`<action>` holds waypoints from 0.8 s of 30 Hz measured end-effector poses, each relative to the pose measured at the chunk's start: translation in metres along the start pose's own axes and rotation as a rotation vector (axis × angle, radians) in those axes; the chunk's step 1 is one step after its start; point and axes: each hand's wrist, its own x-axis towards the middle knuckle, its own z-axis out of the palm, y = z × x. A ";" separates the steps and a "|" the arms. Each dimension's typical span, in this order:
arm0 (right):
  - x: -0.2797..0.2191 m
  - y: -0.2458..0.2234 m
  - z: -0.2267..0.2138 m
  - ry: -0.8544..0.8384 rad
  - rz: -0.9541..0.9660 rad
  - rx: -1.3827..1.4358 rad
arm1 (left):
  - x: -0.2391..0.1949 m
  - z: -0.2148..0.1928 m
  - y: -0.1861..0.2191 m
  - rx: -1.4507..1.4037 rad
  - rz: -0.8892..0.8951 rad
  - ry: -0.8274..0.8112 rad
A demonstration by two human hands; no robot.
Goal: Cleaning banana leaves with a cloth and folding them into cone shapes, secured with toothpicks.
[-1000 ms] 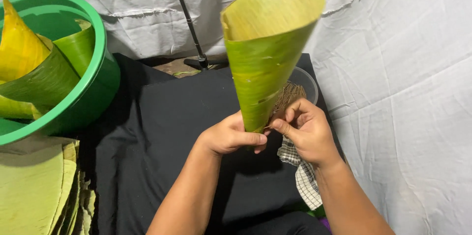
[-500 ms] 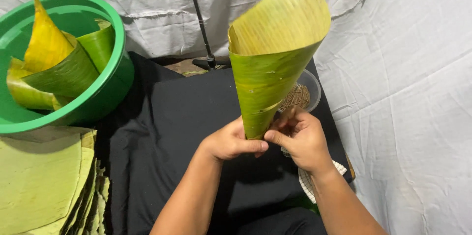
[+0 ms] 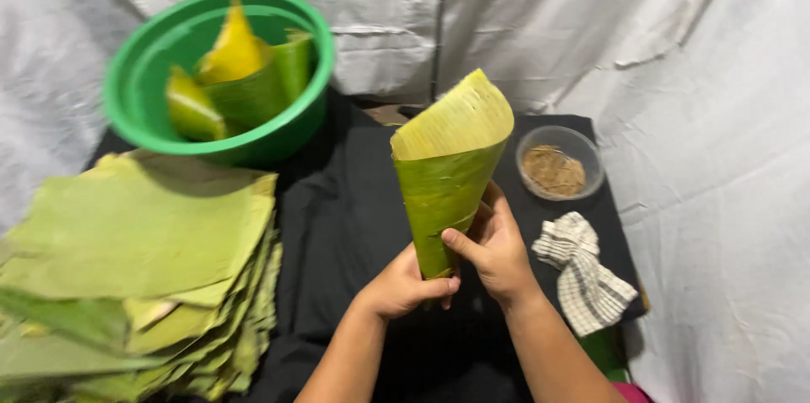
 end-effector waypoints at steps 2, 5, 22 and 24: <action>-0.003 0.012 0.013 -0.012 0.002 0.013 | -0.019 0.007 0.025 0.074 0.021 0.081; -0.009 0.024 0.033 -0.012 0.009 0.043 | -0.047 0.017 0.052 0.286 0.045 0.222; 0.076 0.035 0.145 -0.289 -0.159 0.019 | -0.084 -0.023 0.196 0.677 0.188 0.553; 0.114 0.034 0.160 -0.389 -0.259 0.033 | -0.072 -0.043 0.219 0.742 0.263 0.575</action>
